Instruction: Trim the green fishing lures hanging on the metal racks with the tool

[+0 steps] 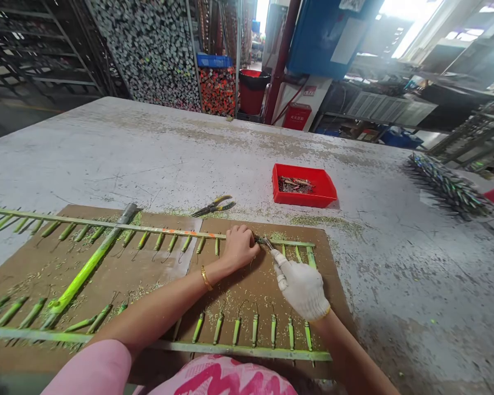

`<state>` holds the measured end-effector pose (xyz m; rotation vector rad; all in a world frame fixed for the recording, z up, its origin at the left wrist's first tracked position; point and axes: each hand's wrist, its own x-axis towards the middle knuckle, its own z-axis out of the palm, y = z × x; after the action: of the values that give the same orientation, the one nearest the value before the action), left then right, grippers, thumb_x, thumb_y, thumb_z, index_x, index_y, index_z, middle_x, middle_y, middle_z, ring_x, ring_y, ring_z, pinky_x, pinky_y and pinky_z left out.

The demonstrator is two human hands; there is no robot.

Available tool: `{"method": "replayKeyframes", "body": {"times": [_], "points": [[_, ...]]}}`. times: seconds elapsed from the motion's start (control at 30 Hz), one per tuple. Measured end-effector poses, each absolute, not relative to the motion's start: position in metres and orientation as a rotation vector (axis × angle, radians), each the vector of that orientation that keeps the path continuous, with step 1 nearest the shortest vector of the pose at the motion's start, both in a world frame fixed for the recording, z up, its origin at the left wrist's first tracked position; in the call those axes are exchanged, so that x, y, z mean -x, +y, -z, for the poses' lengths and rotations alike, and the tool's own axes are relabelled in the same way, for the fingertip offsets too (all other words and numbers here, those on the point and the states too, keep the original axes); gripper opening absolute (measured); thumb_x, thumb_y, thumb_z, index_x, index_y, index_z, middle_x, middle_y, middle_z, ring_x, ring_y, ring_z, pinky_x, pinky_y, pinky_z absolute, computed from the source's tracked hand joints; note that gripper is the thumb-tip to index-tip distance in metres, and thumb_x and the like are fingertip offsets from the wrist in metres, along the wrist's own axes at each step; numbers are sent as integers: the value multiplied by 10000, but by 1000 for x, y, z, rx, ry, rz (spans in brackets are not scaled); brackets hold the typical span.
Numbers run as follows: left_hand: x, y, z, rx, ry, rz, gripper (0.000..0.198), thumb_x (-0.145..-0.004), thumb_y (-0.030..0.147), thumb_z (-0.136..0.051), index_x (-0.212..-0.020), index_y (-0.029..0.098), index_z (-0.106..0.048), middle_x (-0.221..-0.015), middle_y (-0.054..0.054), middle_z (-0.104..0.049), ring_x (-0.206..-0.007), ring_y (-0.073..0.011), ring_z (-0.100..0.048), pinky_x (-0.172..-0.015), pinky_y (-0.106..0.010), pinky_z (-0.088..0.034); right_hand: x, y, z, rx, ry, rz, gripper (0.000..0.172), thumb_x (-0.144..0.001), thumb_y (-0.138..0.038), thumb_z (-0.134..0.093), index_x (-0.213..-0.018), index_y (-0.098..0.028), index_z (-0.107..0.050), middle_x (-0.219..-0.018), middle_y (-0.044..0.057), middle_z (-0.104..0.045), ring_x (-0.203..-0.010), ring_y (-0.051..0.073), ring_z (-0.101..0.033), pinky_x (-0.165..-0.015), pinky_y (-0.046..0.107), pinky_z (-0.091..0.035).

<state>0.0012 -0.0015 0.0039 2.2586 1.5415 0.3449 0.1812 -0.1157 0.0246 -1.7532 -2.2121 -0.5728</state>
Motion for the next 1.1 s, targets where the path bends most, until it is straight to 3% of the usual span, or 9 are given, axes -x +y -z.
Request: {"method": "replayKeyframes", "body": {"times": [0.2,0.33,0.53,0.7,0.87,1.0,1.1], "points": [[-1,-1,-3,-2269,1543,-381,141,-851,320,-619,-783,198,-629,-992,-81,-641,-1037,-269,-528,-868,-414,-384,-183,-119,-25,1714,-2078,579,359,-995,-352,-524,-1277,-226,-707,-711,16,-726,-629,154,-629,-658,283,-388],[-1,-2,-5,-2255,1534,-329,149,-868,334,-611,-811,198,-633,-1029,-83,-644,-1047,-270,-526,-880,-415,-381,-183,-119,-22,1735,-2206,600,344,-984,-291,-499,-1240,-255,-726,-605,-23,-673,-532,146,-568,-583,302,-329],[-2,-2,-5,-2253,1554,-343,135,-872,317,-601,-811,201,-636,-1044,-88,-646,-1062,-275,-524,-886,-421,-377,-183,-119,-23,1677,-2074,616,351,-987,-338,-538,-1267,-218,-713,-726,19,-730,-630,150,-625,-660,285,-388],[-2,-1,-1,-2268,1537,-362,146,-855,334,-618,-790,204,-631,-1017,-84,-645,-1039,-273,-528,-869,-420,-385,-182,-117,-20,1792,-2214,646,347,-984,-290,-509,-1257,-266,-722,-618,-12,-684,-527,140,-560,-578,300,-303],[-1,-1,1,-2278,1539,-404,141,-850,318,-611,-772,202,-625,-999,-83,-645,-1035,-272,-531,-864,-413,-383,-182,-119,-27,1738,-2100,709,352,-1002,-344,-516,-1265,-230,-721,-702,15,-724,-620,158,-624,-645,302,-365],[0,-1,0,-2280,1531,-369,142,-856,329,-608,-801,202,-643,-1017,-88,-642,-1042,-275,-528,-866,-417,-386,-184,-120,-22,1767,-2249,686,346,-984,-294,-521,-1266,-271,-719,-616,-22,-673,-542,151,-579,-578,318,-317],[-1,-1,1,-2282,1532,-375,134,-856,318,-605,-805,201,-648,-1023,-92,-640,-1048,-279,-523,-867,-423,-382,-183,-120,-23,1793,-2108,648,345,-997,-332,-520,-1262,-241,-722,-694,4,-722,-601,149,-621,-617,296,-361]]}}
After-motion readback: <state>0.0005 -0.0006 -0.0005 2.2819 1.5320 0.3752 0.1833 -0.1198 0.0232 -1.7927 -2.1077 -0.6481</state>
